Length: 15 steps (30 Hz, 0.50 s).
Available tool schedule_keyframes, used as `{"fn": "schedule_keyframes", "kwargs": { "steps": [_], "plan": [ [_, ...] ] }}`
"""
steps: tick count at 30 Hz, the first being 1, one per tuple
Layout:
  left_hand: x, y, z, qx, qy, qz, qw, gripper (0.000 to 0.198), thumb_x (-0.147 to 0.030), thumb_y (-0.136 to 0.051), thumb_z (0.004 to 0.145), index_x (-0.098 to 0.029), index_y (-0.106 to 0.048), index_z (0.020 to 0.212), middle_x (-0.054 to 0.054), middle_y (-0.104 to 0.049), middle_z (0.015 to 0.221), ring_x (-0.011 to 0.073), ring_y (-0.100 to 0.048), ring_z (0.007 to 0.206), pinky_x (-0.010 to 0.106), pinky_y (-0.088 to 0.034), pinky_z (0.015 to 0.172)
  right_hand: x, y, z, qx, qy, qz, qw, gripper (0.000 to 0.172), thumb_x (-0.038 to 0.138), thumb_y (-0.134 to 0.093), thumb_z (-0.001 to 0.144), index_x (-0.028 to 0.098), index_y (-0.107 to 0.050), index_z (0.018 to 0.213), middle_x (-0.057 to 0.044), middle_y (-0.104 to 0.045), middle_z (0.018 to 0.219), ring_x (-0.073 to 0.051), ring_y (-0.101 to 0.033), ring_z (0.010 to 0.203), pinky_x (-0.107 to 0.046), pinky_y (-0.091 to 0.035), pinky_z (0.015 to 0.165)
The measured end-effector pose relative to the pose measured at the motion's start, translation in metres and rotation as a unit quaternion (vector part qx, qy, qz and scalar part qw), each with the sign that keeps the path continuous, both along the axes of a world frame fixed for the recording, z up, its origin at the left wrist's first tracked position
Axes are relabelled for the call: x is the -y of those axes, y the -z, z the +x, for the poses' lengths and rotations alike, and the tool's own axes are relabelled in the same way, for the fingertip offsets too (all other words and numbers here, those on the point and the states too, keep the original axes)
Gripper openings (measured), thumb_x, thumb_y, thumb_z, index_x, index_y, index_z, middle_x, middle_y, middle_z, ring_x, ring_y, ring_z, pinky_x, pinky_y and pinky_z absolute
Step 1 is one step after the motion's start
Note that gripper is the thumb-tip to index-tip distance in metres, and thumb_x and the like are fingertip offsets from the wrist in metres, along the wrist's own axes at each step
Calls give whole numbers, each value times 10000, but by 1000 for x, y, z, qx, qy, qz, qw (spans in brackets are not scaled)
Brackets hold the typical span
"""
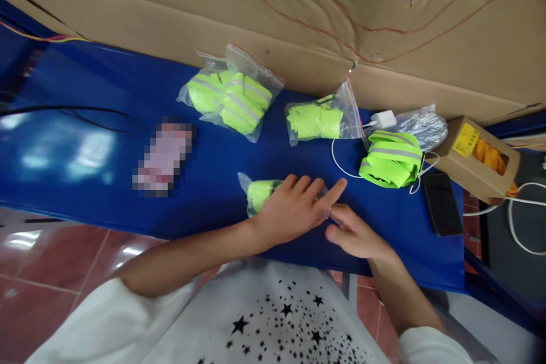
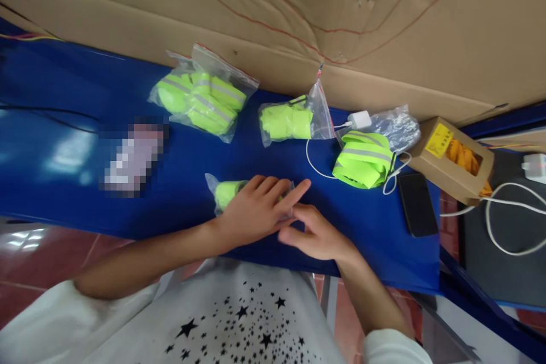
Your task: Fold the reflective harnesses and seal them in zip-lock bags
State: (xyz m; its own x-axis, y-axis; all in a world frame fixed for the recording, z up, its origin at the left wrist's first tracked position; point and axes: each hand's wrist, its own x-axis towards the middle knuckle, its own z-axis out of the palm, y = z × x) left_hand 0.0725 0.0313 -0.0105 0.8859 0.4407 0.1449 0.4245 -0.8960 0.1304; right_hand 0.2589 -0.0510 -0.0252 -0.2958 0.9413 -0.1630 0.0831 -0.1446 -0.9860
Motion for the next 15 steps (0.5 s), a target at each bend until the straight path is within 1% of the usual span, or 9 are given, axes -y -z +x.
{"fn": "schedule_keyframes", "kwargs": {
  "steps": [2, 3, 5, 6, 8, 10, 12, 13, 15],
  "plan": [
    [3, -2, 4, -11, -2, -16, 1000, 670, -278, -534, 1041, -167, -249, 1637, 92, -706, 1100, 263, -652, 893, 400, -442, 740, -8, 4, -2, -5, -47, 23, 999, 420, 595, -750, 896, 218, -758, 1080, -49, -773, 958, -231, -733, 916, -355, -617, 807],
    [3, -3, 4, -12, -5, -34, 999, 704, -248, -549, 1029, -177, -220, 1648, 85, -703, 1097, 260, -654, 902, 397, -447, 754, -12, 7, -4, -5, -59, 30, 998, 412, 566, -775, 887, 204, -750, 1083, -46, -772, 957, -217, -730, 890, -338, -617, 772],
    [0, -8, -2, -1, 13, -91, 996, 791, -257, -624, 999, -208, -190, 1659, 95, -688, 1188, 270, -662, 1008, 405, -473, 846, -17, 13, -8, 0, -60, 47, 997, 337, 503, -714, 958, 192, -740, 1088, -47, -774, 989, -195, -729, 891, -324, -622, 769],
    [-4, -12, -7, 12, 31, -129, 991, 841, -292, -675, 979, -224, -187, 1661, 108, -669, 1266, 277, -657, 1090, 413, -480, 910, -18, 15, -9, 6, -57, 63, 996, 289, 458, -654, 1008, 198, -738, 1103, -45, -776, 1010, -186, -733, 912, -328, -627, 802],
    [-16, -23, -20, 36, 54, -220, 973, 938, -415, -755, 932, -241, -195, 1665, 142, -589, 1448, 299, -605, 1279, 430, -464, 1041, -18, 14, -10, 29, -58, 104, 992, 243, 348, -544, 1076, 228, -726, 1183, -49, -774, 1127, -187, -733, 1060, -363, -616, 948],
    [-35, -35, -32, 39, 21, -309, 950, 983, -545, -762, 898, -235, -230, 1664, 165, -496, 1577, 326, -540, 1399, 440, -449, 1102, -18, 5, -9, 54, -65, 149, 985, 276, 254, -501, 1089, 259, -687, 1294, -63, -718, 1343, -203, -666, 1286, -409, -551, 1107],
    [-55, -42, -39, 18, -33, -386, 922, 911, -615, -746, 879, -236, -370, 1617, 156, -505, 1586, 342, -567, 1381, 425, -478, 1072, -21, -10, -7, 84, -77, 190, 975, 325, 204, -517, 1076, 274, -646, 1366, -75, -583, 1549, -226, -535, 1465, -442, -473, 1206],
    [-64, -43, -41, 5, -33, -435, 900, 842, -633, -752, 861, -229, -484, 1549, 144, -583, 1515, 339, -620, 1313, 406, -507, 1023, -23, -19, -6, 97, -78, 207, 970, 333, 196, -531, 1069, 277, -640, 1373, -77, -543, 1589, -231, -509, 1490, -440, -469, 1211],
    [-77, -39, -40, 20, -9, -543, 839, 660, -630, -757, 852, -216, -667, 1358, 112, -730, 1284, 304, -714, 1122, 358, -551, 898, -29, -36, -2, 117, -67, 241, 961, 297, 222, -604, 1041, 275, -664, 1326, -85, -582, 1551, -235, -572, 1434, -418, -517, 1163]
  ]
}}
